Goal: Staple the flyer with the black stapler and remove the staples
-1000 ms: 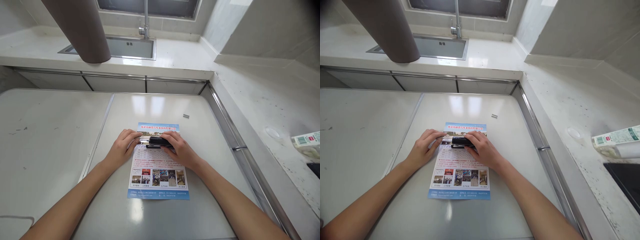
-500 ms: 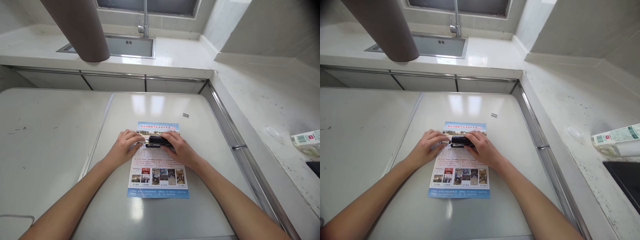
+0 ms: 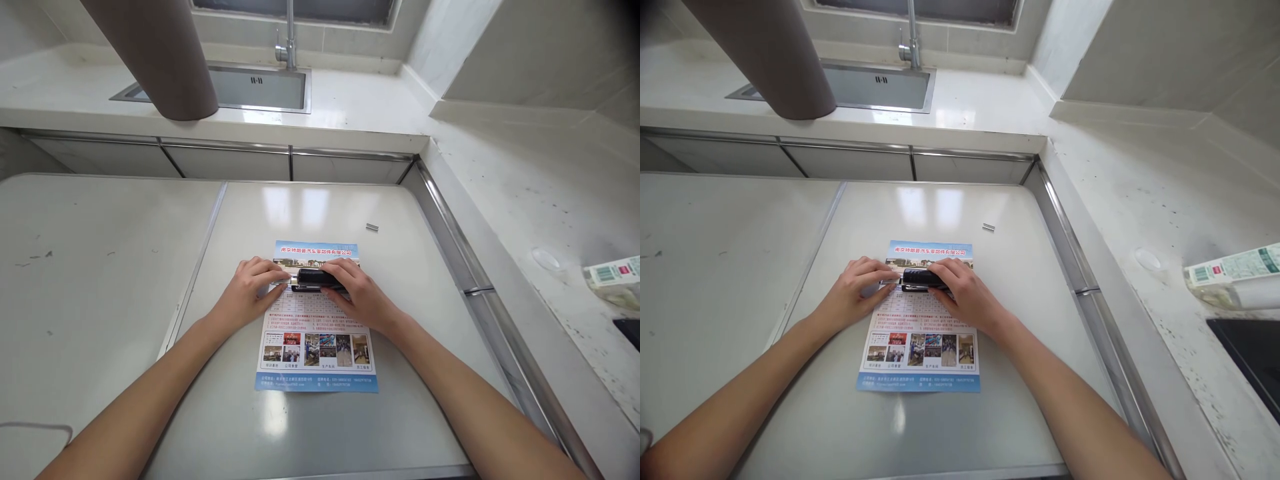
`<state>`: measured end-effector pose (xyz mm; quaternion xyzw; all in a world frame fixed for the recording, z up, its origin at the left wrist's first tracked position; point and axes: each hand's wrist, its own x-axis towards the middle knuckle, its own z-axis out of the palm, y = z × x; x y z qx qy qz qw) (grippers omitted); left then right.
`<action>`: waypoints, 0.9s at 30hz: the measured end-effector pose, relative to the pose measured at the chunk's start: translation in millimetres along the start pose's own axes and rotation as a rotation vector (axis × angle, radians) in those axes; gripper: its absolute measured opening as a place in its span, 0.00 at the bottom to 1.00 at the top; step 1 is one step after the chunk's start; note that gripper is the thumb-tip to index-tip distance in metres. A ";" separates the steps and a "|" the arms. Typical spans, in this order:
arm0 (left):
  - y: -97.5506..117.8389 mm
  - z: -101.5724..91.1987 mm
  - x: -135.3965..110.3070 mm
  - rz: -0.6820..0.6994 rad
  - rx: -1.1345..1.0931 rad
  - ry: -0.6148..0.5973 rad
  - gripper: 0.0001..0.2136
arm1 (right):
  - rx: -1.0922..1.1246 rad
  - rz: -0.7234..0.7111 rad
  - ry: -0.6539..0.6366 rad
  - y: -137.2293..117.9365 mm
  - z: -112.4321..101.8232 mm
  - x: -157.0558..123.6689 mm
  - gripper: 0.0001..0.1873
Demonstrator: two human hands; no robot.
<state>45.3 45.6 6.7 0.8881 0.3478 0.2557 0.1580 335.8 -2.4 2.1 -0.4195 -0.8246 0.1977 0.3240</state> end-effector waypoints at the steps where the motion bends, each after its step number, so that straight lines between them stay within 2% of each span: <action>1: 0.3 -0.4 0.2 0.007 0.000 -0.002 0.08 | 0.000 -0.001 0.000 -0.1 -0.2 0.1 0.20; 5: 0.3 -4.3 0.0 0.069 0.008 -0.022 0.12 | 0.004 -0.004 -0.004 -0.4 -0.8 0.6 0.20; 10: -6.0 -9.3 -1.4 0.135 0.002 -0.012 0.10 | 0.002 -0.003 0.003 0.9 0.4 0.4 0.19; 18: -22.6 -13.0 -7.7 0.176 -0.146 -0.013 0.08 | 0.112 -0.021 0.102 4.6 1.2 -1.5 0.16; 21: -13.2 -12.9 -7.4 0.191 -0.211 0.031 0.05 | 0.186 -0.058 0.106 -4.4 -2.2 0.1 0.15; 24: 5.3 -10.4 -3.8 0.193 -0.260 0.109 0.06 | 0.250 -0.080 0.105 -18.1 -3.2 1.9 0.14; 27: 21.2 -8.1 -0.2 0.213 -0.293 0.123 0.05 | 0.280 -0.107 0.116 -28.7 -1.4 3.1 0.13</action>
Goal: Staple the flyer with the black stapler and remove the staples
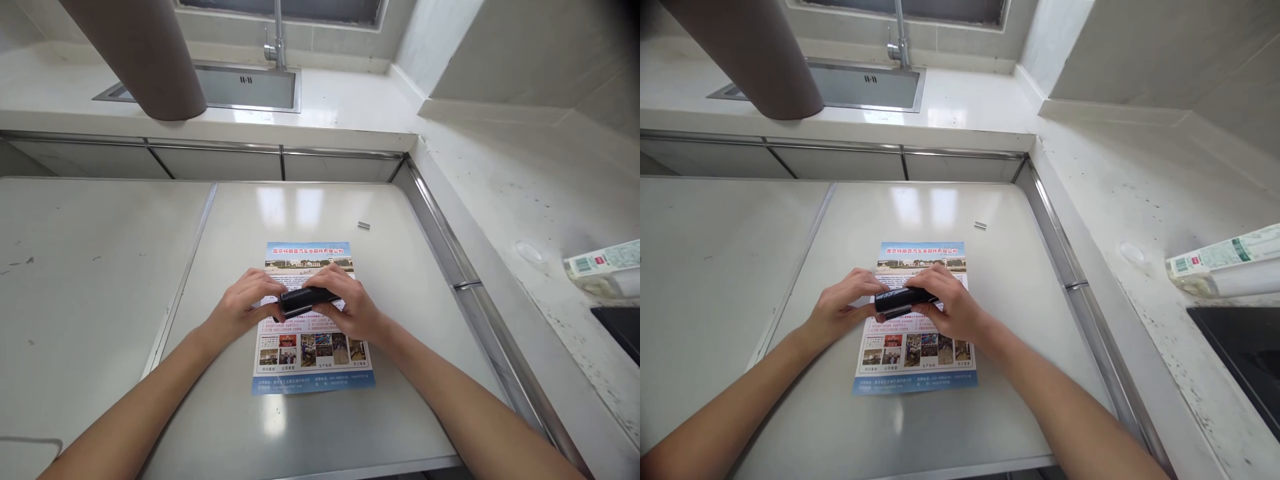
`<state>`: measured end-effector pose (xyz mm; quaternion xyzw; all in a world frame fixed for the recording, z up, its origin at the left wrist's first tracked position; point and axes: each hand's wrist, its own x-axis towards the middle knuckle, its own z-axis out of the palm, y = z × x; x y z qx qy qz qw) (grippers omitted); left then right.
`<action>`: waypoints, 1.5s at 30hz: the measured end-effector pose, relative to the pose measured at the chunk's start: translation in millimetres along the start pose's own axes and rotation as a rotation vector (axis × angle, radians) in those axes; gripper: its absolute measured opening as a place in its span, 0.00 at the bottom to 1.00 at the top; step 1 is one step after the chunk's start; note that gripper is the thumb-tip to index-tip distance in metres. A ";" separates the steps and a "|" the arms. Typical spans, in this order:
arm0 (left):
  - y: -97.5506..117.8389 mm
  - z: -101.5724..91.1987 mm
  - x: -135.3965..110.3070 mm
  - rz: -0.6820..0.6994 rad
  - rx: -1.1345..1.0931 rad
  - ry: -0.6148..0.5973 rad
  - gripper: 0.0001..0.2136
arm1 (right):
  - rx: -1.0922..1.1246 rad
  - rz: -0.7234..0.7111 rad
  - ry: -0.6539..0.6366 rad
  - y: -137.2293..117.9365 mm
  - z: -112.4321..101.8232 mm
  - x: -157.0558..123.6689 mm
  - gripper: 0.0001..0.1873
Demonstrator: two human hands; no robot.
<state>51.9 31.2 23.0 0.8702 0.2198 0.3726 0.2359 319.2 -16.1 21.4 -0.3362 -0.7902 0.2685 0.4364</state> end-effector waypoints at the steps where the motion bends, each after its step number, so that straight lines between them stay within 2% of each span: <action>1: 2.8 1.2 1.2 -0.006 -0.003 0.004 0.04 | 0.001 -0.004 0.004 -1.5 1.5 0.4 0.13; 5: 5.7 1.8 1.7 -0.083 -0.006 0.022 0.05 | -0.040 0.009 0.029 -0.7 7.5 0.7 0.14; 10: -5.5 3.8 0.6 -0.053 0.074 -0.056 0.12 | -0.123 0.006 0.066 4.2 9.5 -1.4 0.11; 13: -13.4 8.0 1.0 -0.154 0.259 -0.052 0.09 | -0.249 0.110 0.238 10.9 -3.8 -2.7 0.12; 15: -16.3 11.1 0.7 -0.218 0.361 -0.111 0.13 | -0.358 0.222 0.381 19.7 -19.9 -3.6 0.12; 17: -17.1 13.2 -0.4 -0.225 0.397 -0.206 0.17 | -0.463 0.325 0.517 31.6 -37.7 -5.0 0.12; 20: -16.7 14.4 -2.8 -0.203 0.360 -0.267 0.12 | -0.553 0.428 0.631 50.7 -57.6 -8.4 0.13; 23: -18.7 15.5 -5.4 -0.220 0.348 -0.231 0.07 | -0.562 0.450 0.599 65.3 -62.4 -11.7 0.14; 26: -24.7 16.6 -8.8 -0.269 0.407 -0.219 0.14 | -0.539 0.423 0.535 73.1 -57.5 -12.7 0.14; 29: -31.1 13.5 -11.9 -0.264 0.409 -0.276 0.18 | -0.512 0.400 0.499 75.5 -53.4 -12.0 0.15; 37: -24.4 3.0 -7.6 -0.162 0.243 -0.332 0.15 | -0.470 0.407 0.452 73.5 -55.2 -10.2 0.14; 45: -24.1 3.7 -8.3 -0.172 0.344 -0.300 0.14 | -0.386 0.365 0.279 60.1 -59.4 -9.0 0.13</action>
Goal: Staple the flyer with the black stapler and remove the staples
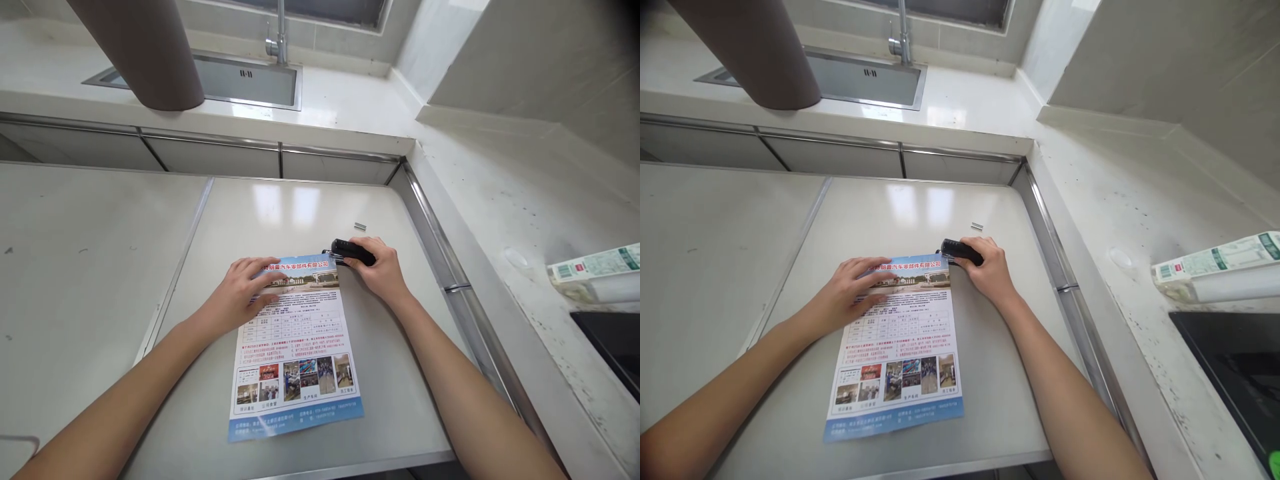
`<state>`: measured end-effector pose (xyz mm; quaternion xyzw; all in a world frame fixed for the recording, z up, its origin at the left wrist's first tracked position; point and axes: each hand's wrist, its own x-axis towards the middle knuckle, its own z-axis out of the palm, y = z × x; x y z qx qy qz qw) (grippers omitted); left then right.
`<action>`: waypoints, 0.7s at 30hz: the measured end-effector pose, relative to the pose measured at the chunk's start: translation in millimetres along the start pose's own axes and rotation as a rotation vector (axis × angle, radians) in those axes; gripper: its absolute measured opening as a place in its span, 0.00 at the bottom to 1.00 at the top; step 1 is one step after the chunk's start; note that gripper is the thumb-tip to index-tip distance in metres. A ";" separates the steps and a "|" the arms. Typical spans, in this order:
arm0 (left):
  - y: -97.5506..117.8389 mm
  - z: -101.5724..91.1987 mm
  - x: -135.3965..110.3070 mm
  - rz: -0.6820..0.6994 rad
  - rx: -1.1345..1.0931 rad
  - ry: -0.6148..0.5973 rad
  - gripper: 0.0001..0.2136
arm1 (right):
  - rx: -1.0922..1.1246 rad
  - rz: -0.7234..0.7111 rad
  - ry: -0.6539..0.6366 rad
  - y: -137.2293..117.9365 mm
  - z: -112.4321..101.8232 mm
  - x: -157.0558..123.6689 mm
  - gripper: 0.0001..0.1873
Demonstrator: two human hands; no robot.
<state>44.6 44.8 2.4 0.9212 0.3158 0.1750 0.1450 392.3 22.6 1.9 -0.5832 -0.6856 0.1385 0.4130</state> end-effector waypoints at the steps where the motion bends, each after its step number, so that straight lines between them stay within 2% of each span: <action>1: -0.2 -0.3 -0.1 -0.015 0.005 -0.001 0.14 | 0.010 -0.010 -0.019 -1.5 -1.0 -0.3 0.13; 7: 1.4 0.3 -0.7 -0.042 0.045 -0.003 0.16 | -0.055 -0.095 -0.106 -11.1 -7.0 -2.8 0.15; 12: 0.8 4.0 -1.6 -0.030 0.016 -0.045 0.16 | -0.163 -0.227 -0.237 -13.4 -2.2 -8.3 0.24; 15: -0.2 6.2 -2.2 -0.035 -0.012 -0.046 0.16 | -0.251 -0.230 -0.234 -14.6 2.8 -10.8 0.25; 21: -0.5 7.8 -3.1 -0.041 -0.013 -0.035 0.16 | -0.279 -0.190 -0.220 -20.7 5.2 -12.6 0.23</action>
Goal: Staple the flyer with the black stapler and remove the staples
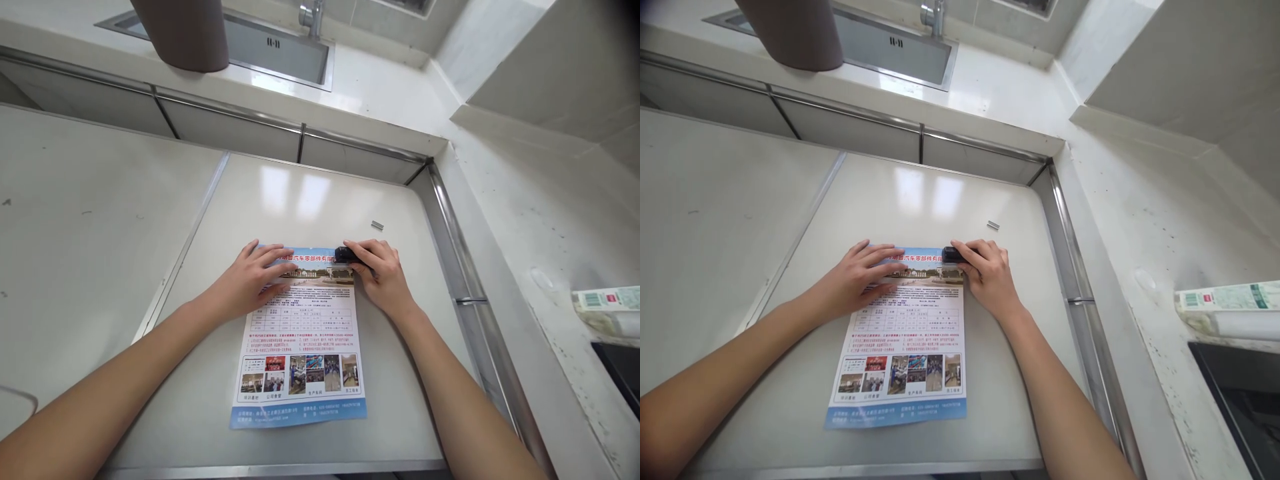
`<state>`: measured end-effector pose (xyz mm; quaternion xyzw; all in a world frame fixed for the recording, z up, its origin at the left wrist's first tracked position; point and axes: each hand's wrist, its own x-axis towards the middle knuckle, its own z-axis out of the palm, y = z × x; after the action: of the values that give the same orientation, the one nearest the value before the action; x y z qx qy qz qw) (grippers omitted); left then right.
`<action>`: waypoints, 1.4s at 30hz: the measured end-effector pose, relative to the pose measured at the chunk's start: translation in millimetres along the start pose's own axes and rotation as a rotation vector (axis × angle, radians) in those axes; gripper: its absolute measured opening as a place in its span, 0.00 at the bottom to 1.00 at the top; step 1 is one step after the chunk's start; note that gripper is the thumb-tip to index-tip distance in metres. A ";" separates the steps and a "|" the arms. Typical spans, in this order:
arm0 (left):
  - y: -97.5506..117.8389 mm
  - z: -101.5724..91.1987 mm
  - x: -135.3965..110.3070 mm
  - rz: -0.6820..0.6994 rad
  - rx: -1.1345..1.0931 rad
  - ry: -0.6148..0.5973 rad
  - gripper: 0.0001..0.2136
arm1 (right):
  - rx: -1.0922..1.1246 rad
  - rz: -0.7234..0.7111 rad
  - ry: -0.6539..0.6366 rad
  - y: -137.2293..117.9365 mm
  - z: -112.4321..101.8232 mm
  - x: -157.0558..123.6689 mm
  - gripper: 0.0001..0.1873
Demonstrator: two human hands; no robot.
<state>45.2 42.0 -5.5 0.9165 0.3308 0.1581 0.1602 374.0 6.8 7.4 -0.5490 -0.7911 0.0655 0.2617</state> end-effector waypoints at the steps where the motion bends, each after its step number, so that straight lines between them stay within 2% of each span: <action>1: 0.1 0.1 -0.1 -0.002 -0.002 0.006 0.16 | -0.003 0.006 0.003 -0.6 -0.1 -0.3 0.23; 9: 0.3 1.8 -1.0 0.002 0.007 0.023 0.15 | -0.023 0.053 0.025 -4.0 2.5 -0.8 0.22; 24: 0.6 2.7 -1.4 0.000 0.010 0.028 0.15 | -0.133 0.075 -0.025 -12.9 1.3 0.9 0.22; 34: 0.7 2.0 -0.9 -0.009 -0.022 0.031 0.15 | -0.061 0.083 -0.018 -8.9 2.7 -0.3 0.25; 42: 2.1 1.1 -0.6 -0.015 -0.014 0.014 0.15 | -0.053 0.090 -0.027 -10.2 1.5 0.8 0.23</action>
<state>46.4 39.8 -5.8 0.9117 0.3376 0.1657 0.1654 364.6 3.8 10.3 -0.5898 -0.7705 0.0637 0.2333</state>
